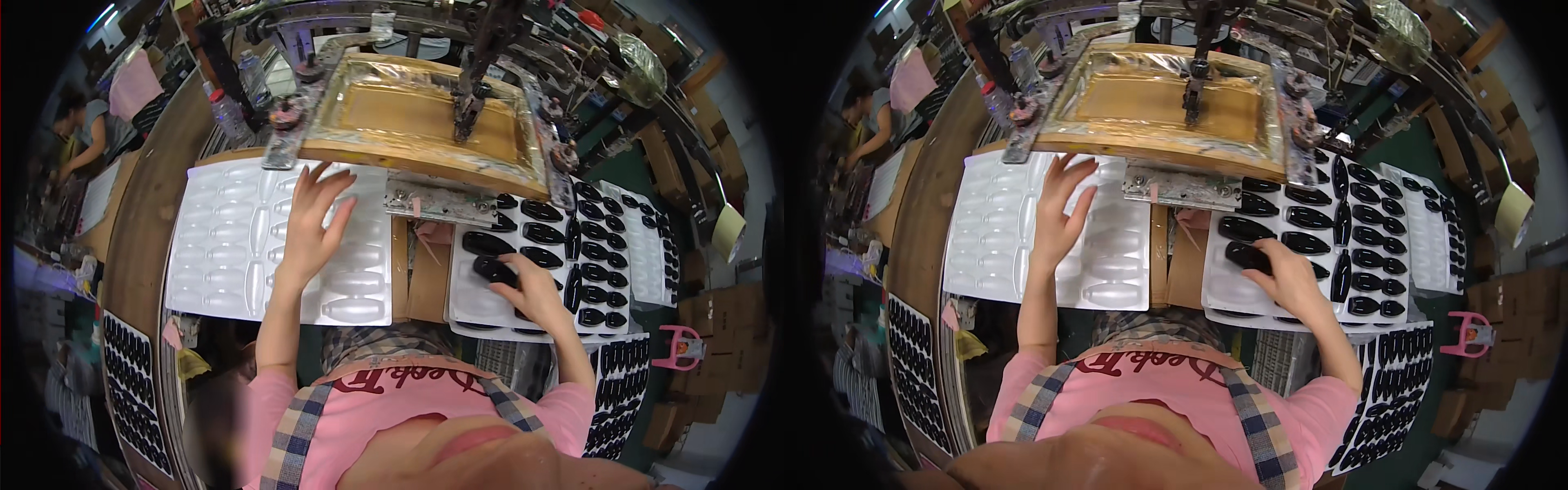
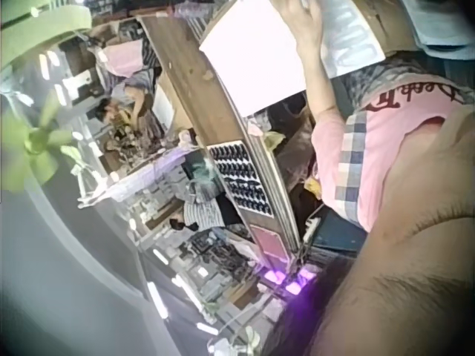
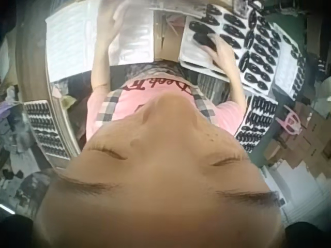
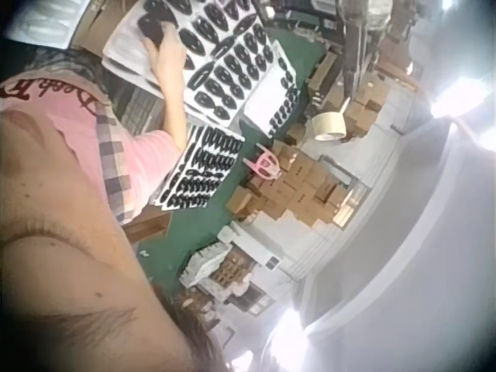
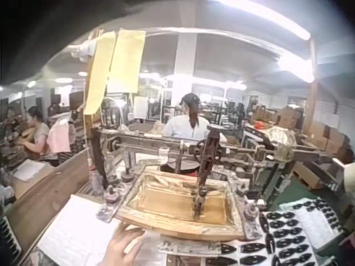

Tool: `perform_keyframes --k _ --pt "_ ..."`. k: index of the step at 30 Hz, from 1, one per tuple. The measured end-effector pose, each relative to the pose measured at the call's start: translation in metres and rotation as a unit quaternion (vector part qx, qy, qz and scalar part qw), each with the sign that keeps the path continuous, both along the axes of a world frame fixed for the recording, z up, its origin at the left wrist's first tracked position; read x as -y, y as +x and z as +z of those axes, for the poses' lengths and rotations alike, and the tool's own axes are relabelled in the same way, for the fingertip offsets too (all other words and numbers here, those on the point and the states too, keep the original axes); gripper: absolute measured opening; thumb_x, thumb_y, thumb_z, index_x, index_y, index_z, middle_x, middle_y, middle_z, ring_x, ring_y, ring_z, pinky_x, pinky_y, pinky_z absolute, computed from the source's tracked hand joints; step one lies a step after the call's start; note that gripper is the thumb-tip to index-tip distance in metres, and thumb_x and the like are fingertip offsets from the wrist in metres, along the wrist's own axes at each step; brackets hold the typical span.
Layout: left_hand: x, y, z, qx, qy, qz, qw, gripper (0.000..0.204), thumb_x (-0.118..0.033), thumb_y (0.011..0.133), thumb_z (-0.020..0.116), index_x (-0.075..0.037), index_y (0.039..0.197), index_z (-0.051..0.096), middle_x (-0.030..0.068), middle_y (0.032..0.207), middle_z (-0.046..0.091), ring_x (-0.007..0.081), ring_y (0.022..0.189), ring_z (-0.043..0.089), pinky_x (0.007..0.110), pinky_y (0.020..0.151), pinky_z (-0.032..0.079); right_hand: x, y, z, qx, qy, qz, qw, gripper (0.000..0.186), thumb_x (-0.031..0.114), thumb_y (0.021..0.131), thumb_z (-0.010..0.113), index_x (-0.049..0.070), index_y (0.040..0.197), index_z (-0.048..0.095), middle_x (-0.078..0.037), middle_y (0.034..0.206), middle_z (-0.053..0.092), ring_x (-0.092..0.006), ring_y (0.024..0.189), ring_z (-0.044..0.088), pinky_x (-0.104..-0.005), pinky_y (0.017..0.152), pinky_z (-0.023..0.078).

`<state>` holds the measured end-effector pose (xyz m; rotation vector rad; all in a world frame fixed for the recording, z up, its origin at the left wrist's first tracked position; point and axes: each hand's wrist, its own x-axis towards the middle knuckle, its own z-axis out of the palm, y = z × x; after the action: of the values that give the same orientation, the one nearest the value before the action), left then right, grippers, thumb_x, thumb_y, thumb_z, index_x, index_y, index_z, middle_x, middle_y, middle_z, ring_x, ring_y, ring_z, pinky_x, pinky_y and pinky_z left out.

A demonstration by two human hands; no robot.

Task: Screen printing logos onto small black hair clips using a manual screen frame and squeegee.

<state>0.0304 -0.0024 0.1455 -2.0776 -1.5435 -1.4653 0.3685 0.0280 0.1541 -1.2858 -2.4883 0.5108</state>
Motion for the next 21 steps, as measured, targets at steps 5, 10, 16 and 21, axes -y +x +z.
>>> perform_keyframes --k 5,10,16,21 --pt "-0.022 -0.005 0.007 0.152 -0.013 -0.03 0.988 0.017 -0.005 0.077 0.055 0.001 0.092 0.058 0.017 0.094 0.059 0.034 0.092 0.052 0.037 0.08 0.04 -0.002 0.026 0.012 -0.183 0.017 -0.084 0.979 0.053 0.006 0.069 0.067 0.004 0.116 0.044 -0.007 0.1 0.057 -0.0052 0.052 0.042 -0.0192 0.051 0.038" --pt "-0.075 0.006 0.0 0.141 -0.164 -0.057 0.975 0.024 -0.013 0.08 0.052 0.001 0.099 0.056 0.0169 0.099 0.057 0.0296 0.099 0.05 0.034 0.086 0.038 -0.017 0.036 0.018 -0.216 0.067 -0.042 0.973 0.054 0.006 0.067 0.066 0.007 0.117 0.048 -0.008 0.125 0.042 -0.0112 0.091 0.047 -0.0211 0.066 0.04" --pt "-0.156 0.012 -0.029 0.024 -0.045 -0.07 0.996 0.028 -0.02 0.083 0.049 -0.003 0.104 0.054 0.0133 0.092 0.059 0.0257 0.09 0.054 0.033 0.079 0.041 -0.04 0.009 0.023 -0.241 0.055 -0.033 0.968 0.044 0.008 0.072 0.065 0.0 0.111 0.048 -0.007 0.118 0.047 -0.0113 0.085 0.049 -0.0226 0.073 0.039" --pt "-0.173 0.012 -0.014 0.072 -0.075 -0.087 0.991 0.028 -0.02 0.083 0.051 -0.001 0.102 0.055 0.0106 0.091 0.06 0.0196 0.085 0.054 0.029 0.075 0.043 -0.062 -0.004 0.021 -0.225 0.055 -0.052 0.971 0.042 0.016 0.072 0.068 -0.004 0.105 0.051 -0.01 0.101 0.055 -0.0159 0.089 0.052 -0.0272 0.08 0.04"
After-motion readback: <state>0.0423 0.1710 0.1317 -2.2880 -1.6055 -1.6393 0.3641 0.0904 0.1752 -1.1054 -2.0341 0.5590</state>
